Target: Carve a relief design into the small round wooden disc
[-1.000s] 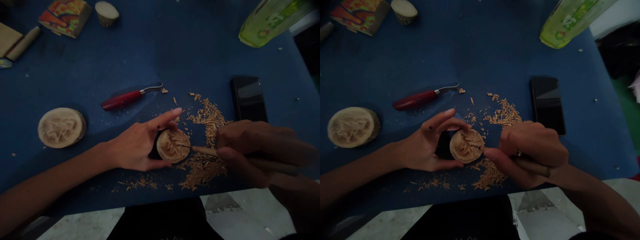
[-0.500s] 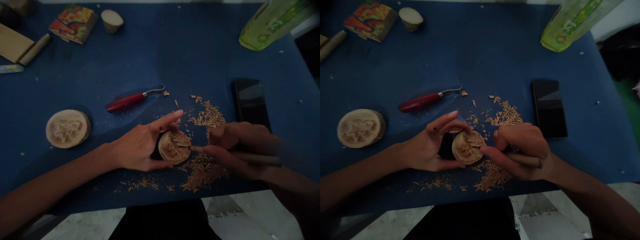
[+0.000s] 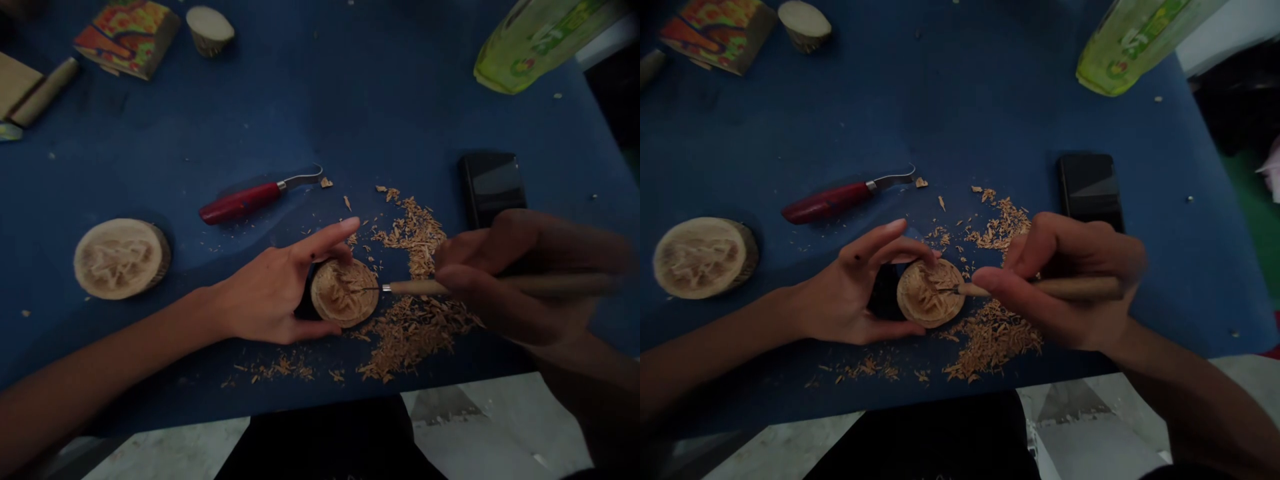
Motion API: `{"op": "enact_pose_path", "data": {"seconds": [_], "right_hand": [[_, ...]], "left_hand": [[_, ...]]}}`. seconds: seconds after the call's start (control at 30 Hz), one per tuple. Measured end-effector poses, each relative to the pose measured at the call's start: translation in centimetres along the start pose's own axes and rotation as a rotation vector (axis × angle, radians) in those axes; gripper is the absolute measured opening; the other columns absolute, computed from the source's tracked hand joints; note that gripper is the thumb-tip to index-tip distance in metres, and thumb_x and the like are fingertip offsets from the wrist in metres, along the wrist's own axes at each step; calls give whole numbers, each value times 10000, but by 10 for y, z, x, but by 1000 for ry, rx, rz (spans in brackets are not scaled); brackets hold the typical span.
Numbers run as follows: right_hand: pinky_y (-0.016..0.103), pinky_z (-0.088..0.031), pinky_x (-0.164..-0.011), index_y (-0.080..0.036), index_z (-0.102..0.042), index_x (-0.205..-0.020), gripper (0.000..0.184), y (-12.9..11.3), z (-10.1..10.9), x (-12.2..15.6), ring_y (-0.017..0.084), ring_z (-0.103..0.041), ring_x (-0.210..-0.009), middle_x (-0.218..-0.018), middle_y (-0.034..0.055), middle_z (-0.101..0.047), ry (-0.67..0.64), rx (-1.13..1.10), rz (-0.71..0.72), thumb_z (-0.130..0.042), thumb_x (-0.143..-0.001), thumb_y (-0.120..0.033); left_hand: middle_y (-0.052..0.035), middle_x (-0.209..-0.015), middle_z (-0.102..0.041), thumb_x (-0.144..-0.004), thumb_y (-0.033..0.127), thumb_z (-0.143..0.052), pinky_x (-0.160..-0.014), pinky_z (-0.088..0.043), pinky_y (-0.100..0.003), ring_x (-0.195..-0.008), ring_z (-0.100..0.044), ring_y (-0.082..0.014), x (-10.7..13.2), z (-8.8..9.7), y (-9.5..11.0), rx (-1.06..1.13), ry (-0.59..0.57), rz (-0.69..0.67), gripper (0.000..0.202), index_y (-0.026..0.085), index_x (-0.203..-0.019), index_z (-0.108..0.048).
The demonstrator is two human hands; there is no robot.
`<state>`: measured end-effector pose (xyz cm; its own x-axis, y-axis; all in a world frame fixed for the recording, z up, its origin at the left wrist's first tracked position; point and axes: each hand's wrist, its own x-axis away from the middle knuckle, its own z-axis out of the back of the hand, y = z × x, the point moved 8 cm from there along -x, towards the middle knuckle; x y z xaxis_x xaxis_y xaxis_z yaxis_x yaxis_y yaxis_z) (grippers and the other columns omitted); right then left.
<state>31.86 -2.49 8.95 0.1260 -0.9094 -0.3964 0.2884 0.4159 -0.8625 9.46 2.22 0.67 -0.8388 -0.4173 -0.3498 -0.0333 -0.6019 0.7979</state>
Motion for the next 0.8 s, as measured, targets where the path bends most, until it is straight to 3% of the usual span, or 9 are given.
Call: {"op": "enact_pose_path", "data": {"seconds": [0.17, 0.27, 0.37, 0.57, 0.8], "right_hand": [[241, -430, -421, -238, -590, -794, 435, -8, -4, 3, 83, -591, -454, -623, -49, -634, -8, 103, 110, -866, -1117, -147], [232, -471, -458, -246, -544, -815, 439, -11, -12, 0, 74, -573, -462, -612, -89, -564, -128, 114, 82, -842, -1084, -69], [232, -531, -534, -246, -544, -872, 425, -15, -16, -1, 75, -619, -521, -658, -98, -588, -233, 190, 51, -855, -1050, -17], [204, -479, -516, -240, -529, -859, 445, -17, -14, 1, 52, -596, -514, -662, -103, -592, -205, 235, 72, -869, -1069, -44], [232, -430, -457, -235, -578, -756, 465, 13, -12, 1, 81, -594, -454, -612, -87, -674, -99, 111, -188, -893, -1093, -175]], "left_hand": [[-87, -1600, -817, -1012, 505, -961, -990, -858, -612, -1339, -916, -417, 0, 0, 1, -11, -9, 5, 1364, 577, -1964, 12], [-81, -1594, -822, -1038, 461, -933, -987, -858, -597, -1342, -916, -399, 0, 1, 2, -4, -5, 3, 1332, 580, -1969, 12], [-70, -1606, -816, -1027, 449, -951, -1007, -854, -581, -1337, -916, -388, 0, 0, 2, 11, -7, -2, 1347, 583, -1972, -1], [-40, -1637, -790, -1033, 449, -966, -1091, -838, -581, -1380, -893, -378, 0, 0, 2, 27, -15, 7, 1382, 625, -1959, 45], [-59, -1635, -790, -1050, 514, -955, -1079, -833, -566, -1370, -895, -369, -1, 0, 2, 3, -38, 29, 1354, 612, -1951, 52]]}}
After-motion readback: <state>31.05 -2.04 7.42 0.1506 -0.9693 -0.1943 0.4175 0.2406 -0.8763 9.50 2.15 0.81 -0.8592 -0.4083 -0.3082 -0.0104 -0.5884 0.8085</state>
